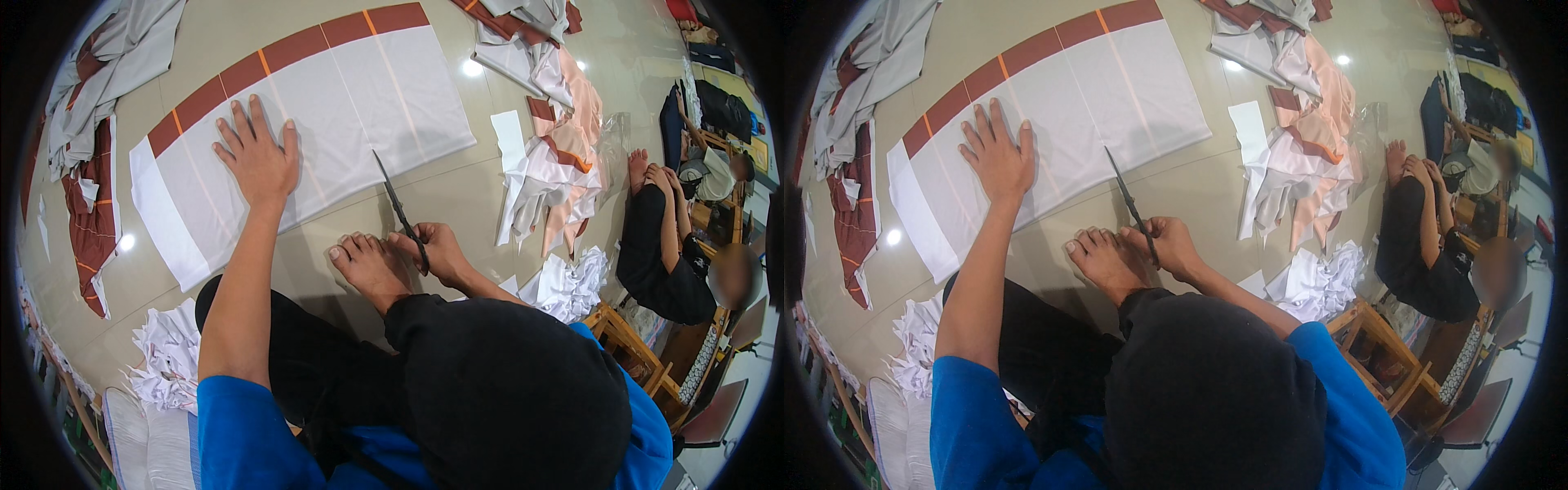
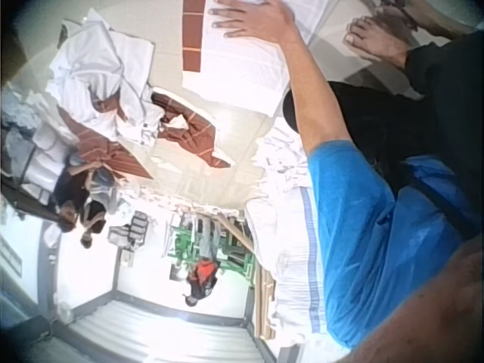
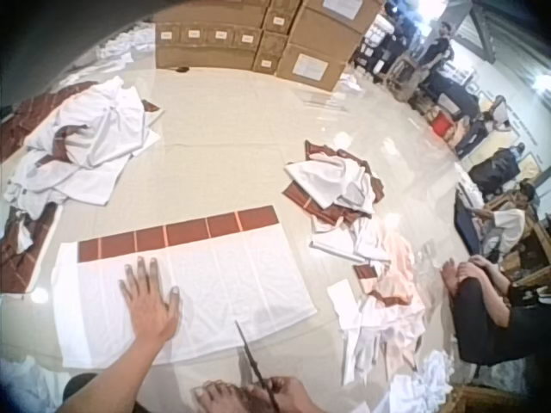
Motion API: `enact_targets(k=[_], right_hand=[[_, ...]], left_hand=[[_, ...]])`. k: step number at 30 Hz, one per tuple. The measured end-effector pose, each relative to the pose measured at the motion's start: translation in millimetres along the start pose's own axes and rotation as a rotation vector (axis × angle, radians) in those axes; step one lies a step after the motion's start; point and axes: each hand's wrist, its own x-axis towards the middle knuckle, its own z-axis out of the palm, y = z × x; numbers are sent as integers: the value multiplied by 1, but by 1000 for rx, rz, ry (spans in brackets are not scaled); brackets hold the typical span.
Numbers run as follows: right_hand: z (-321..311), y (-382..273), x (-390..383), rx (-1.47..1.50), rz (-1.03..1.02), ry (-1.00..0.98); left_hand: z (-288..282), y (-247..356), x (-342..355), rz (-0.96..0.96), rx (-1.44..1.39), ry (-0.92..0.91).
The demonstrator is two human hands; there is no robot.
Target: The person sits on the floor and uses scissors to cut a large piece of white fabric with a red and orange border. They repeatedly cut strips from the fabric, aligning the material between cuts.
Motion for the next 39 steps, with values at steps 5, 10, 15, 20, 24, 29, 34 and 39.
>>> enact_targets(k=[5, 10, 15, 20, 24, 29, 34, 39], right_hand=[[1, -15, -1, 5, 4, -9], [2, -26, 6, 12, -9, -4], [4, -25, 13, 27, -20, -4], [4, -23, 14, 8, -17, -3], [3, -19, 15, 6, -20, -6], [4, -20, 14, 20, -17, -14], [4, -21, 14, 0, -4, -6], [6, -33, 20, -1, -26, 8]], left_hand=[[-3, 2, 0, -11, -4, -30], [-4, 2, 0, -5, -6, -28], [-3, 1, 0, -2, -9, -25], [-1, 0, 0, 8, -11, 11], [-3, 2, 0, -6, -6, -35], [-3, 1, 0, -8, 2, -31], [-4, 3, 1, -16, 1, -41], [0, 0, 0, -3, -18, -1]])
